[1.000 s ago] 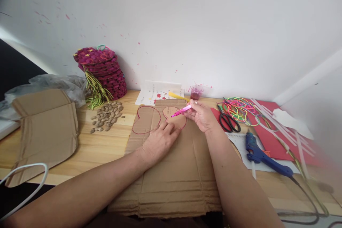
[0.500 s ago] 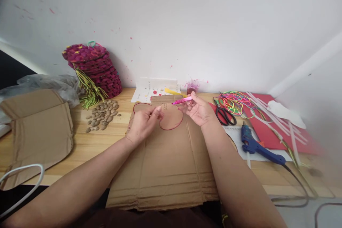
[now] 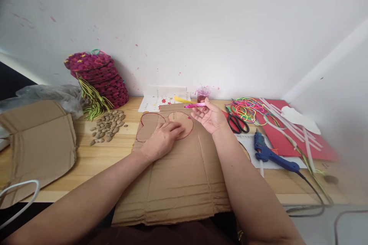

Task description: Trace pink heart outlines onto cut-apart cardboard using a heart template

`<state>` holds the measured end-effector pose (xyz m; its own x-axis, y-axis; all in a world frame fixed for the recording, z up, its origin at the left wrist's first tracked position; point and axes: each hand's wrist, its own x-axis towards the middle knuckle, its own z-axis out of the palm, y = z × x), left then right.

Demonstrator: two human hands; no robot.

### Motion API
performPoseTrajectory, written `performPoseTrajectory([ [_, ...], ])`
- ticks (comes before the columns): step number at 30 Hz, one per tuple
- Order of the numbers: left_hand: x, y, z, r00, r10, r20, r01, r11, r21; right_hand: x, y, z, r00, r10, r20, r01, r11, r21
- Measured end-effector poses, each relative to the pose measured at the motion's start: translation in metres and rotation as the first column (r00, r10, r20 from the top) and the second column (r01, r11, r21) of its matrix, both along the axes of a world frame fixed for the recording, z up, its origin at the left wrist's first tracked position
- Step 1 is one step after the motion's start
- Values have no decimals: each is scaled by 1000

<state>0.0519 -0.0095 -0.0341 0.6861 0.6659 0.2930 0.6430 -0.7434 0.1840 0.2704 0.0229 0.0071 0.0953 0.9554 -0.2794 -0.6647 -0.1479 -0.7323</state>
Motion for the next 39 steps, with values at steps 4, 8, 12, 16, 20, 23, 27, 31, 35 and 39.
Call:
performPoseTrajectory([
  [4,-1,3,-1,999,-7,-36,6,1000,-20,1,2,-4,997,30,72,-32,999,33],
  [8,-2,5,-4,1000,-15,-6,14,998,-59,0,3,-9,979,55,197,-75,992,97],
  [12,-1,2,-3,1000,6,-15,-6,1000,-22,-1,3,-11,969,80,233,-109,987,115],
  [16,1,-1,0,994,67,-86,-66,998,15,-2,3,-11,958,107,265,-145,981,129],
  [20,1,-2,2,995,50,-86,-49,999,12,-2,2,-11,945,124,303,-171,976,133],
  [23,-1,-1,2,996,38,-79,-38,999,9,-2,1,-10,937,135,322,-183,975,124],
  [27,-2,-1,3,998,20,-66,-20,1000,-1,-1,0,-8,935,141,326,-187,976,114],
  [31,-3,-1,6,998,6,-58,-8,1000,-29,1,2,-10,942,108,318,-153,981,120],
  [35,-4,0,5,999,1,-37,-3,999,-36,2,4,-12,946,84,313,-128,984,122],
  [39,-4,4,0,999,46,4,-46,999,-12,-1,3,-13,949,101,298,-144,981,126],
])
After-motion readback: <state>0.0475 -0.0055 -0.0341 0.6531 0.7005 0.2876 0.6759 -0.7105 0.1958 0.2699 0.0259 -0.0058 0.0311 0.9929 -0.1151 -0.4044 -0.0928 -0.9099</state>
